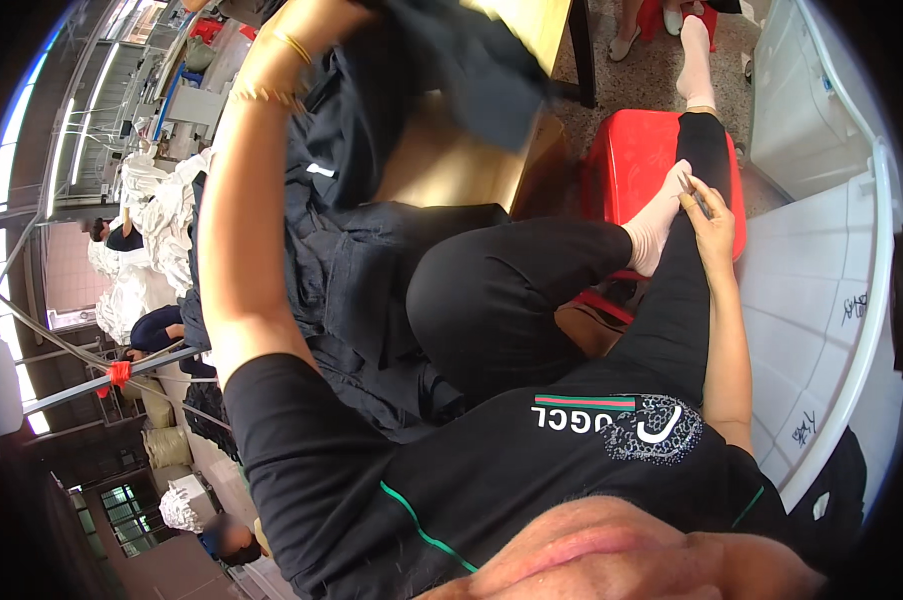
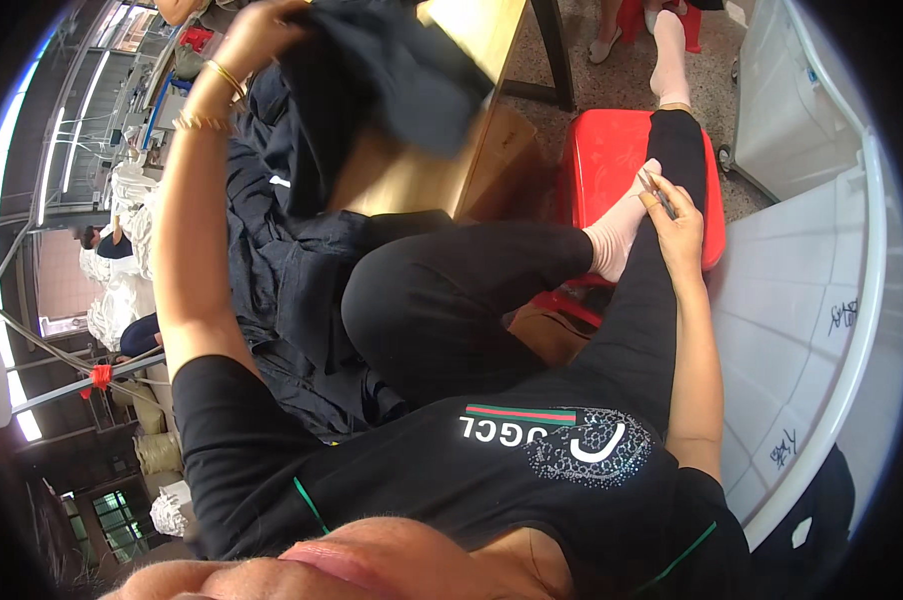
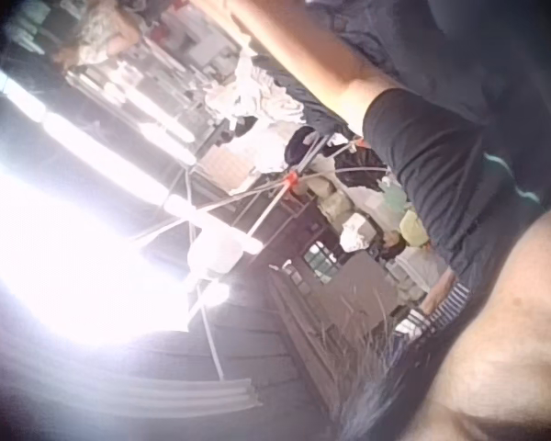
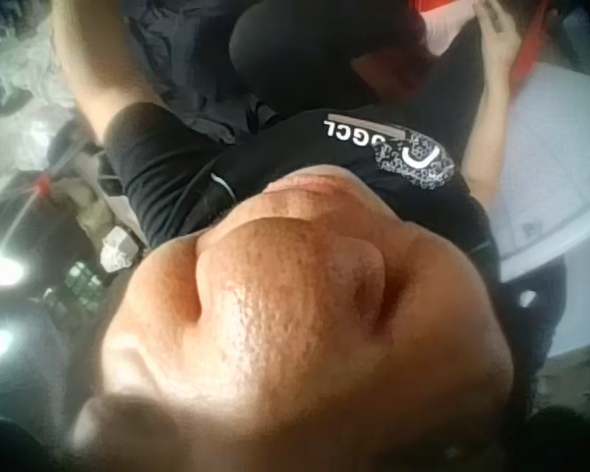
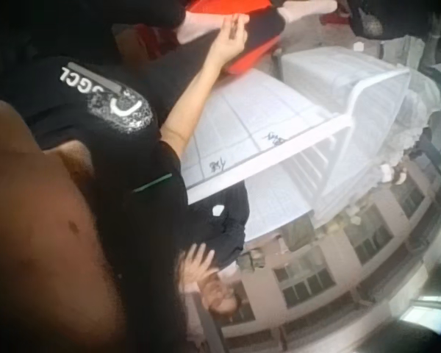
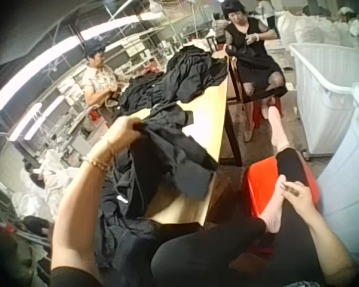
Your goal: Trimming loose threads from black garments using a hand trimmer.
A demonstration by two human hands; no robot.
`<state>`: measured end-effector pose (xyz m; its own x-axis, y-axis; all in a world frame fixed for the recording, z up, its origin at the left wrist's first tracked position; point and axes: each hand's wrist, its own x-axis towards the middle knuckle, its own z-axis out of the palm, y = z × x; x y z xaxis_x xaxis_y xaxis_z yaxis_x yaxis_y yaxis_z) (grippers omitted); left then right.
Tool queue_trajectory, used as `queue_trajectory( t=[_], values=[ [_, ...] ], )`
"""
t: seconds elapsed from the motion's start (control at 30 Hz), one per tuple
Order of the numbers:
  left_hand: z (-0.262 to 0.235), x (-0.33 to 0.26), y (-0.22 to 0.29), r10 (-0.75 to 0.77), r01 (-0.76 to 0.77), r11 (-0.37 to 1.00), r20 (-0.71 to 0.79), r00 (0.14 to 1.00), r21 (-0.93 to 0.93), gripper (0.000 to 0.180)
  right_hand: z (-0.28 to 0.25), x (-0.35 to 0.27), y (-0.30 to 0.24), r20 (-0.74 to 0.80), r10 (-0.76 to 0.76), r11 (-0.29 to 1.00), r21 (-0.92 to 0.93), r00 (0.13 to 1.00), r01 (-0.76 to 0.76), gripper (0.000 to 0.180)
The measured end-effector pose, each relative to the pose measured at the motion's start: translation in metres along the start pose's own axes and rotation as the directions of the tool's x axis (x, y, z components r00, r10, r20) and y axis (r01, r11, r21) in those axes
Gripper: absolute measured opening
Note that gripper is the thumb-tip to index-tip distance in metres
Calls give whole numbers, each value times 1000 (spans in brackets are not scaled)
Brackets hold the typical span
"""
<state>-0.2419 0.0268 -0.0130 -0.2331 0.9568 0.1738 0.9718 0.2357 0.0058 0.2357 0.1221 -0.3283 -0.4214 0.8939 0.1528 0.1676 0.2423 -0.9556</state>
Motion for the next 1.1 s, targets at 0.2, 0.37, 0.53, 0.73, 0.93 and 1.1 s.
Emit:
queue_trajectory(
  t=[0.2,0.37,0.53,0.73,0.93,1.1],
  values=[
    [-32,30,-63,-511,405,802,-155,845,-439,55,7,-9,24,-8,6,999,39,1000,-5,31],
    [0,-58,-22,-289,284,953,42,956,107,69,0,-10,26,54,-25,998,60,998,22,32],
    [-21,-187,20,-366,490,859,492,790,-148,56,8,-11,22,148,-95,977,-175,984,120,33],
    [-24,-321,37,-311,330,929,128,942,-168,40,17,-18,16,189,-110,929,-331,976,169,33],
    [-1,-389,49,-458,453,886,-347,819,-100,21,14,-13,24,205,-137,914,-350,969,204,32],
    [17,-417,67,-598,598,799,-208,774,-68,42,14,-13,30,203,-170,923,-310,964,228,32]
  ],
)
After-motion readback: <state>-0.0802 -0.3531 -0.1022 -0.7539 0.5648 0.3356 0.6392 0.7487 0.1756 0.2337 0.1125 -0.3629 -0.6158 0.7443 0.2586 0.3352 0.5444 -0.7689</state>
